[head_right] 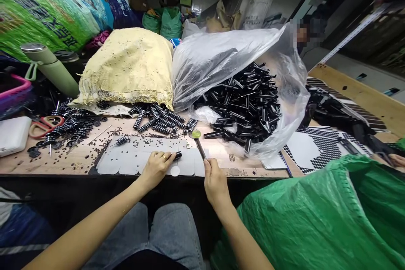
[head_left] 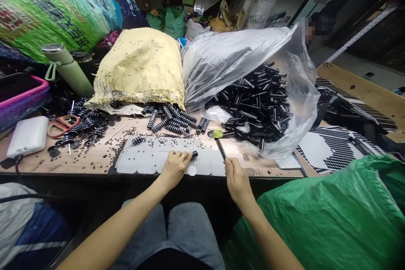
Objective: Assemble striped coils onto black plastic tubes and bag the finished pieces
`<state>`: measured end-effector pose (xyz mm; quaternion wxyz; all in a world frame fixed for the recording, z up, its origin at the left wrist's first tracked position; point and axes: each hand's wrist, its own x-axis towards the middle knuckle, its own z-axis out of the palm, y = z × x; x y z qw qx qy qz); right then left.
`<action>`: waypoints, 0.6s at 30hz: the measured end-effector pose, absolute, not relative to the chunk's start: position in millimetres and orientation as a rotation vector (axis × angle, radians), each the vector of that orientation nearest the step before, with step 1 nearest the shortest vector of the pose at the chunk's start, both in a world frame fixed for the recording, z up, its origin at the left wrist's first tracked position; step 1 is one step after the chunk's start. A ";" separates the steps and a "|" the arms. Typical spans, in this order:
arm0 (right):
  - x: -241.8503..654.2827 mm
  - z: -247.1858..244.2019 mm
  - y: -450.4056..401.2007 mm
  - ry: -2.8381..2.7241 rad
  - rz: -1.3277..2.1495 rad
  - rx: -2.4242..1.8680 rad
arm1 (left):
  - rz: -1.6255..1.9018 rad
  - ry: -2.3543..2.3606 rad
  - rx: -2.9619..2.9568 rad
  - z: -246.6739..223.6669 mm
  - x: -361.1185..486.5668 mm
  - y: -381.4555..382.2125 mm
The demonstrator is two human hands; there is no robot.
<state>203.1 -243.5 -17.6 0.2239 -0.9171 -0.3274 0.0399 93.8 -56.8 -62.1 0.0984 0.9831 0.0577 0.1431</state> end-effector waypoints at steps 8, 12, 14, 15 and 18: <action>167.2 3.6 -232.6 -0.955 0.182 -2.458 | 0.404 0.326 2.942 -65.4 102.7 -87.6; 142.3 8.7 -217.1 -1.133 0.264 -2.291 | 0.364 0.326 2.986 -76.1 104.5 -101.6; 134.6 5.4 -208.9 -1.268 0.397 -2.369 | 0.330 0.319 3.011 -79.6 106.7 -99.8; 134.2 3.8 -206.0 -1.293 0.449 -2.412 | 0.319 0.317 3.007 -79.8 108.8 -97.6; 148.1 2.4 -204.8 -1.170 0.408 -2.509 | 0.321 0.365 2.959 -71.9 115.3 -88.9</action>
